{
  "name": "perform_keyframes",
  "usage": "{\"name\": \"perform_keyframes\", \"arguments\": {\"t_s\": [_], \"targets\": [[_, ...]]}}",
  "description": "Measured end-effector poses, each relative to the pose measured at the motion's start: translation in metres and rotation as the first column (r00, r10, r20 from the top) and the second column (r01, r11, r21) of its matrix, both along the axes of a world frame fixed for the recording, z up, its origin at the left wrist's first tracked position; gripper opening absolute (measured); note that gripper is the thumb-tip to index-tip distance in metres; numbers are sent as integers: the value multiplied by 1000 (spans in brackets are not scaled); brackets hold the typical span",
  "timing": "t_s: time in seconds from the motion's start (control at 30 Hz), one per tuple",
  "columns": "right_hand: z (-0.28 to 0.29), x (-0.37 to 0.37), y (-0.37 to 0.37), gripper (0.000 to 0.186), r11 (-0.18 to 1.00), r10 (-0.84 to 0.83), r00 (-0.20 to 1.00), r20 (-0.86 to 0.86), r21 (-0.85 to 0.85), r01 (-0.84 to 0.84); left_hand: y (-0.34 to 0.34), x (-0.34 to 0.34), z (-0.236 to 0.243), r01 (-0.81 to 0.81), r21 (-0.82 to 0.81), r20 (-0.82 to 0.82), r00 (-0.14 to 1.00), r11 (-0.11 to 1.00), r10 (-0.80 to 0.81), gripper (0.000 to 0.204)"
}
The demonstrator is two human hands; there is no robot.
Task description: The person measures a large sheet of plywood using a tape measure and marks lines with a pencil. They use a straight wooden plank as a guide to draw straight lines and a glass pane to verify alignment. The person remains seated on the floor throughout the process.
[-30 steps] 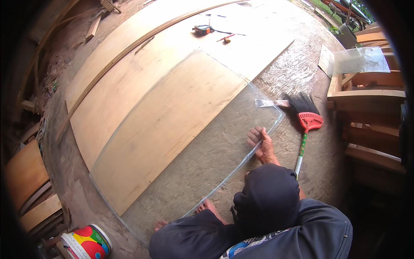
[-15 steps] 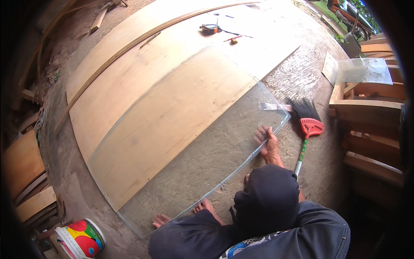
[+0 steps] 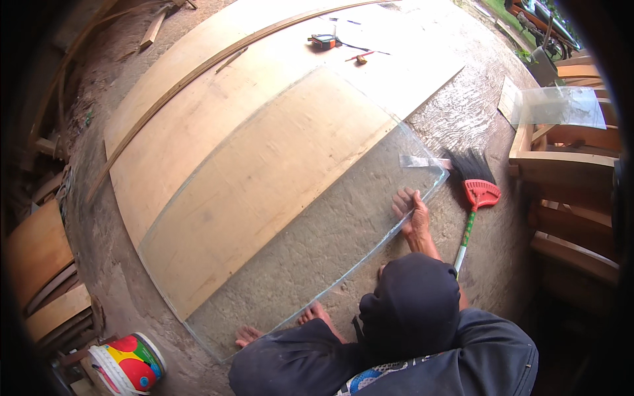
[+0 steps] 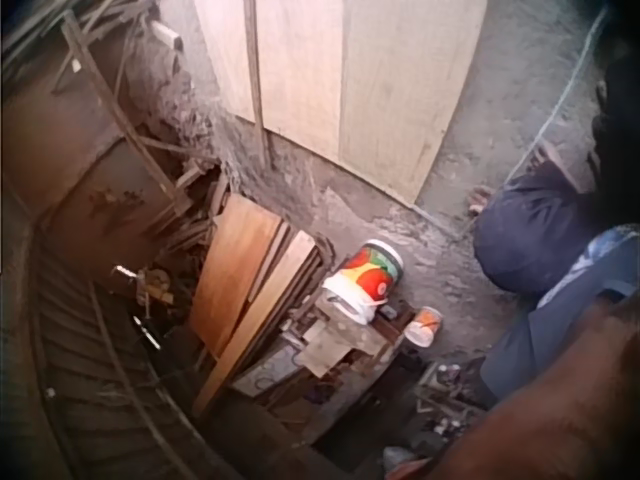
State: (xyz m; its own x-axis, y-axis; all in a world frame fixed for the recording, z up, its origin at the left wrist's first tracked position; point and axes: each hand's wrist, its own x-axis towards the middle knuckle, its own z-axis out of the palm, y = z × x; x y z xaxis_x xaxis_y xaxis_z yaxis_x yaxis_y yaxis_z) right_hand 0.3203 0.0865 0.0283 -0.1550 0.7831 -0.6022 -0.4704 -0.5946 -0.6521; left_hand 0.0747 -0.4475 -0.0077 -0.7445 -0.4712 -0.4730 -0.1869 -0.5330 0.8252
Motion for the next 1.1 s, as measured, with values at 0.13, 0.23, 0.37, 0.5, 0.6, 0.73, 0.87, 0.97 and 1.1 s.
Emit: {"name": "perform_keyframes", "arguments": {"t_s": [0.13, 0.23, 0.37, 0.5, 0.6, 0.73, 0.87, 0.97, 1.1], "targets": [[-1, 1, -1, 59, 1000, -9, 1000, -11, 3, 9, 0, 0, 0, -11, -5, 1, 1000, 1000, 11, 86], [-5, 3, -2, 59, 1000, -14, 1000, -3, 17, 14, 1, 0, -1, -12, -3, 5, 1000, 1000, 12, 86], [-8, 5, -2, 60, 1000, -21, 1000, -17, 17, 22, 3, 2, -4, -25, -1, 7, 1000, 1000, 25, 86], [-9, 4, -2, 60, 1000, -20, 1000, -7, 21, 20, 1, 4, -5, -45, 10, 9, 999, 999, 45, 87], [-12, 6, -2, 60, 1000, -17, 1000, -22, 24, 18, 0, 5, 0, -55, 9, -3, 998, 998, 55, 87], [-19, 11, 1, 61, 998, -58, 997, 46, 29, 57, 10, 6, 8, -45, 9, -17, 999, 999, 45, 88], [-13, 9, 2, 68, 997, -67, 988, 135, -32, 72, 22, 14, 20, -76, 107, 17, 997, 991, 75, 97], [-5, 6, 8, 70, 998, -4, 986, 167, -66, 15, 31, 19, 36, -48, 83, 63, 997, 995, 43, 107], [0, 2, 10, 70, 999, -17, 971, 238, -45, 29, 41, 15, 52, -126, 41, 205, 972, 991, 115, 111]]}}
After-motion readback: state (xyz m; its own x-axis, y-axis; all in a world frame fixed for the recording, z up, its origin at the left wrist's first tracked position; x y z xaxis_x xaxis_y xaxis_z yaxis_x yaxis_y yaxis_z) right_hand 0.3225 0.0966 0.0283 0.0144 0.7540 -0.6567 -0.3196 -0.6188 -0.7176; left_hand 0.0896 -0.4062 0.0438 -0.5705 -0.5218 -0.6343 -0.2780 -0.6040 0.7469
